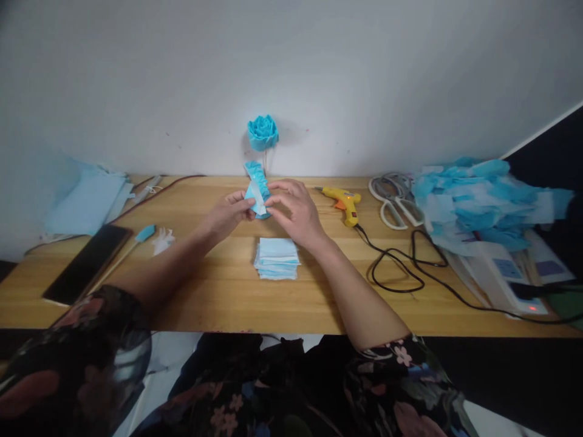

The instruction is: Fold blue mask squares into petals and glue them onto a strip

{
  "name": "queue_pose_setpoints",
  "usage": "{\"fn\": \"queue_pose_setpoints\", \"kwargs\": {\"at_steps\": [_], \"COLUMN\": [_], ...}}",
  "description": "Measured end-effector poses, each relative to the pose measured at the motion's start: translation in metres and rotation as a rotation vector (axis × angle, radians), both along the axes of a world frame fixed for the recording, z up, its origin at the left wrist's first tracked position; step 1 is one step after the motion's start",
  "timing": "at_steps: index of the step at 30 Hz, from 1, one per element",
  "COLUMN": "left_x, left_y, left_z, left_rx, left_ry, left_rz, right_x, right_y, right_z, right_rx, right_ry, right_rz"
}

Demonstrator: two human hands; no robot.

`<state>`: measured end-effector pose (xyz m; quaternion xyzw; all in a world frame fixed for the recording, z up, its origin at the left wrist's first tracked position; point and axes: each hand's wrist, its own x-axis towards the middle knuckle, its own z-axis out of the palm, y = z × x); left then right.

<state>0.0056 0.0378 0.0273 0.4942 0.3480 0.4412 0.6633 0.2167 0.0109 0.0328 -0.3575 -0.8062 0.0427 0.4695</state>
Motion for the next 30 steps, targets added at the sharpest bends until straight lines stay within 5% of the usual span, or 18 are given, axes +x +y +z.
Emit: {"fn": "queue_pose_setpoints", "kwargs": {"at_steps": [8, 30], "left_x": [0.000, 0.003], "left_y": [-0.004, -0.004], "left_z": [-0.019, -0.027], "left_rx": [-0.092, -0.033], "left_ry": [-0.100, -0.058], "left_rz": [-0.025, 0.004], "right_x": [0.000, 0.000], "right_y": [0.001, 0.003], "right_z": [-0.008, -0.014], "right_rx": [-0.038, -0.105], "right_ry": [-0.047, -0.065], "right_rz": [0.008, 0.055]}}
